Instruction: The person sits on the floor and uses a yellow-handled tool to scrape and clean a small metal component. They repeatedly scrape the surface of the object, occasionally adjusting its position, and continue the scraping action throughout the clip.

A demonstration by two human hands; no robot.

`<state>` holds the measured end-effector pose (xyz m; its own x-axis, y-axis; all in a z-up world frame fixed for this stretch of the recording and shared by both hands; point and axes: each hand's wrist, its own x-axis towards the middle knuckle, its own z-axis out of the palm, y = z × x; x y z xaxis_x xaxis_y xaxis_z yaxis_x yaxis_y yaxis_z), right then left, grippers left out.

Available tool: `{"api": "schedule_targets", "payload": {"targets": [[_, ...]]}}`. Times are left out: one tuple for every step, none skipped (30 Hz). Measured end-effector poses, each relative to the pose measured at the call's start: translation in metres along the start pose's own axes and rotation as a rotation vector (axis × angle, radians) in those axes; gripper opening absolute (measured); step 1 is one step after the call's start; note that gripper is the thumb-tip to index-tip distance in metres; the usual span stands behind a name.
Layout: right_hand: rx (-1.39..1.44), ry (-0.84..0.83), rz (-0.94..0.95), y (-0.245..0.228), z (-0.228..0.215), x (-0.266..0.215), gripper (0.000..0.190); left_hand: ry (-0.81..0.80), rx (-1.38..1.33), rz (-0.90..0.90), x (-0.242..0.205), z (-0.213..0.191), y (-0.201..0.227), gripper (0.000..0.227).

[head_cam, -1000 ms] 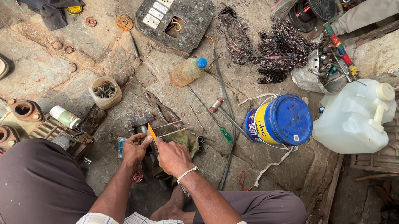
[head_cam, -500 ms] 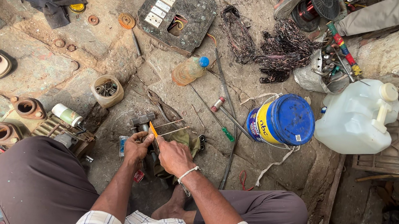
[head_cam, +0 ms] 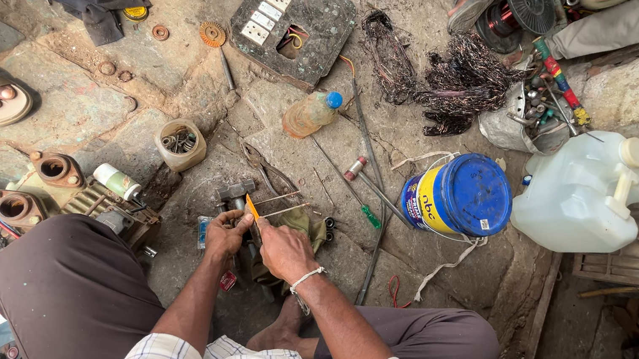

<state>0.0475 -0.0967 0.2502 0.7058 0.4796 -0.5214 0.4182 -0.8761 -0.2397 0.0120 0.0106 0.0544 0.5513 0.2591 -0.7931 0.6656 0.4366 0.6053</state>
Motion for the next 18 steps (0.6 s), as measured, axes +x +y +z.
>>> {"api": "schedule_targets", "payload": {"targets": [[0.004, -0.007, 0.006, 0.0, 0.0, 0.0, 0.032, 0.002, 0.001, -0.005, 0.0, 0.0, 0.0, 0.045], [0.008, -0.014, 0.01, 0.0, 0.001, -0.001, 0.033, -0.003, -0.011, 0.002, -0.001, 0.0, 0.0, 0.045], [0.012, -0.021, 0.015, 0.0, 0.001, -0.001, 0.034, -0.009, -0.023, 0.008, -0.001, -0.001, -0.001, 0.045], [0.009, -0.02, 0.012, 0.0, 0.001, 0.0, 0.033, -0.014, -0.035, 0.015, -0.001, -0.001, 0.0, 0.045], [0.005, -0.019, 0.009, 0.0, 0.001, 0.0, 0.032, -0.007, -0.019, 0.018, -0.001, -0.002, 0.0, 0.046], [0.002, -0.018, 0.009, 0.0, 0.0, 0.0, 0.032, -0.002, -0.001, 0.021, 0.0, -0.002, 0.0, 0.046], [0.006, -0.019, 0.009, 0.001, 0.0, 0.001, 0.034, 0.002, 0.017, 0.024, 0.0, -0.001, 0.0, 0.046], [0.011, -0.022, 0.009, 0.001, 0.0, 0.0, 0.036, 0.001, 0.014, 0.019, 0.001, -0.001, -0.001, 0.047], [0.017, -0.024, 0.01, 0.002, 0.0, 0.001, 0.039, -0.001, 0.011, 0.015, 0.002, 0.0, -0.001, 0.047], [0.019, -0.022, 0.012, 0.002, 0.001, 0.0, 0.037, 0.0, 0.008, 0.008, 0.003, 0.0, -0.003, 0.047], [0.022, -0.019, 0.013, 0.002, 0.002, -0.001, 0.036, -0.007, -0.005, 0.02, 0.003, -0.001, -0.005, 0.047], [0.024, -0.016, 0.014, 0.003, 0.002, -0.001, 0.035, -0.014, -0.018, 0.032, 0.005, -0.001, -0.006, 0.047], [0.02, -0.012, 0.014, 0.003, 0.003, -0.001, 0.035, -0.02, -0.032, 0.044, 0.006, -0.001, -0.007, 0.047], [0.017, -0.007, 0.014, 0.003, 0.003, -0.002, 0.036, -0.017, -0.024, 0.041, 0.007, 0.0, -0.009, 0.046], [0.013, -0.003, 0.013, 0.003, 0.004, -0.002, 0.036, -0.014, -0.015, 0.037, 0.009, 0.0, -0.01, 0.046], [0.012, 0.0, 0.011, 0.003, 0.004, -0.002, 0.037, -0.011, -0.008, 0.034, 0.01, 0.0, -0.011, 0.046], [0.01, 0.004, 0.008, 0.004, 0.004, -0.001, 0.038, -0.016, -0.017, 0.039, 0.012, 0.0, -0.012, 0.046], [0.009, 0.006, 0.005, 0.004, 0.005, -0.001, 0.04, -0.02, -0.026, 0.042, 0.012, 0.0, -0.013, 0.046]]}}
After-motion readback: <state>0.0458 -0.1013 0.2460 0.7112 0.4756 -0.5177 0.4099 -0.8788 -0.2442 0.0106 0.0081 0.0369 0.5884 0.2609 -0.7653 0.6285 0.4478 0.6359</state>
